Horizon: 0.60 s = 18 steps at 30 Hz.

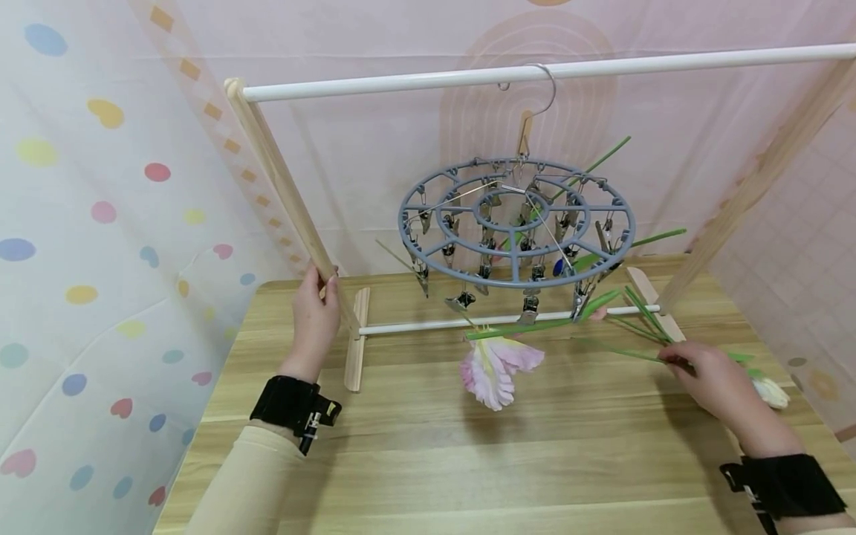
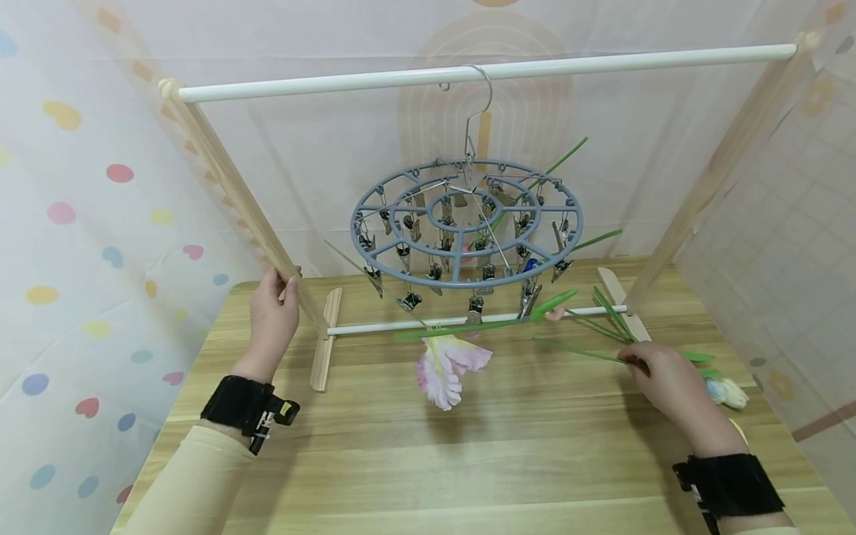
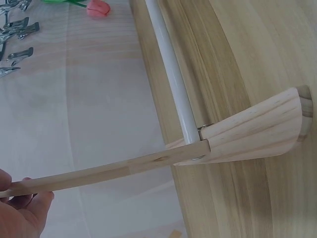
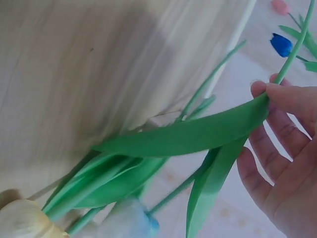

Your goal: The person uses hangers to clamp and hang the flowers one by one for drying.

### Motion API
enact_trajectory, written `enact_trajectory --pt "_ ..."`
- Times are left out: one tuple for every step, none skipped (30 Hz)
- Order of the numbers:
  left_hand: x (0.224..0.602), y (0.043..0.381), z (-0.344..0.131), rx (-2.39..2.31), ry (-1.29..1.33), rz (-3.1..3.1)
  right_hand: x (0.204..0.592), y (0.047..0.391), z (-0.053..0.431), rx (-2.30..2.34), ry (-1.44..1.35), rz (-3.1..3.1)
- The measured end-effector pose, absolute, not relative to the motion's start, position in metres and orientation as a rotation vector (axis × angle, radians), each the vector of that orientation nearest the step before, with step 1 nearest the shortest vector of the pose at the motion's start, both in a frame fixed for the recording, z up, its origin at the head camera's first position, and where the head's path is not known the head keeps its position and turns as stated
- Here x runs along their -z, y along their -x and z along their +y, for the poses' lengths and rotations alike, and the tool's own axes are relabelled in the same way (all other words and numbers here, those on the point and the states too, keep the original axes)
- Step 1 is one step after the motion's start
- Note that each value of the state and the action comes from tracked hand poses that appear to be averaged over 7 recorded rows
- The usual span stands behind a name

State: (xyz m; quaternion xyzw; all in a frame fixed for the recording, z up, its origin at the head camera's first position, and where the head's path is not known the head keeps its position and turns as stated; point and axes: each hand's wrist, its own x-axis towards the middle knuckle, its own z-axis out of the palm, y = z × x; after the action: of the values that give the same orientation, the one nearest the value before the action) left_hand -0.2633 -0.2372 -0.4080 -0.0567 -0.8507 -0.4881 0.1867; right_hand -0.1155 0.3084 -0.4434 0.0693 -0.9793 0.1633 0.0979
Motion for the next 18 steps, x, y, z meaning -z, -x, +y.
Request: enact_trajectory --pt "0.408 0.263 -0.237 1.374 0.159 -2.397 0.442 0.114 0.307 -0.492 -0.214 -2.889" --pt "0.408 0.263 -0.237 1.374 0.158 -2.398 0.441 0.113 0.306 -0.504 -0.22 -2.885" --pt "0.408 0.263 -0.237 1.373 0.158 -2.398 0.439 0.111 0.305 -0.52 -0.226 -2.878" --pt "0.408 0.263 -0.237 1.372 0.158 -2.398 0.438 0.11 0.304 -0.532 -0.236 -2.869" --pt "0.408 0.263 -0.237 1.373 0.158 -2.397 0.437 0.109 0.303 -0.545 -0.245 -2.86" --pt "0.408 0.263 -0.237 1.373 0.159 -2.395 0.436 0.108 0.302 -0.558 -0.255 -2.85" --pt "0.408 0.263 -0.237 1.374 0.159 -2.394 0.435 0.106 0.301 -0.566 -0.264 -2.838" --pt "0.408 0.263 -0.237 1.374 0.161 -2.392 0.433 0.105 0.3 -0.568 -0.274 -2.824" --pt "0.408 0.263 -0.237 1.376 0.162 -2.39 0.432 0.104 0.298 -0.565 -0.286 -2.8" --pt "0.408 0.263 -0.237 1.374 0.161 -2.389 0.431 0.103 0.296 -0.557 -0.298 -2.776" --pt "0.408 0.263 -0.237 1.372 0.161 -2.389 0.43 0.102 0.295 -0.545 -0.309 -2.749" --pt "0.408 0.263 -0.237 1.367 0.16 -2.39 0.429 0.102 0.292 -0.542 -0.313 -2.724" --pt "0.408 0.263 -0.237 1.363 0.16 -2.391 0.428 0.101 0.29 -0.543 -0.314 -2.696" --pt "0.408 0.263 -0.237 1.36 0.16 -2.392 0.427 0.101 0.289 -0.543 -0.324 -2.665" --pt "0.408 0.263 -0.237 1.358 0.158 -2.394 0.427 0.101 0.287 -0.554 -0.341 -2.632" --pt "0.408 0.263 -0.237 1.354 0.156 -2.396 0.426 0.101 0.285 -0.574 -0.362 -2.598" --pt "0.407 0.263 -0.237 1.353 0.155 -2.396 0.425 0.102 0.283 -0.592 -0.39 -2.562" --pt "0.407 0.263 -0.237 1.353 0.156 -2.396 0.425 0.102 0.282 -0.615 -0.42 -2.527"
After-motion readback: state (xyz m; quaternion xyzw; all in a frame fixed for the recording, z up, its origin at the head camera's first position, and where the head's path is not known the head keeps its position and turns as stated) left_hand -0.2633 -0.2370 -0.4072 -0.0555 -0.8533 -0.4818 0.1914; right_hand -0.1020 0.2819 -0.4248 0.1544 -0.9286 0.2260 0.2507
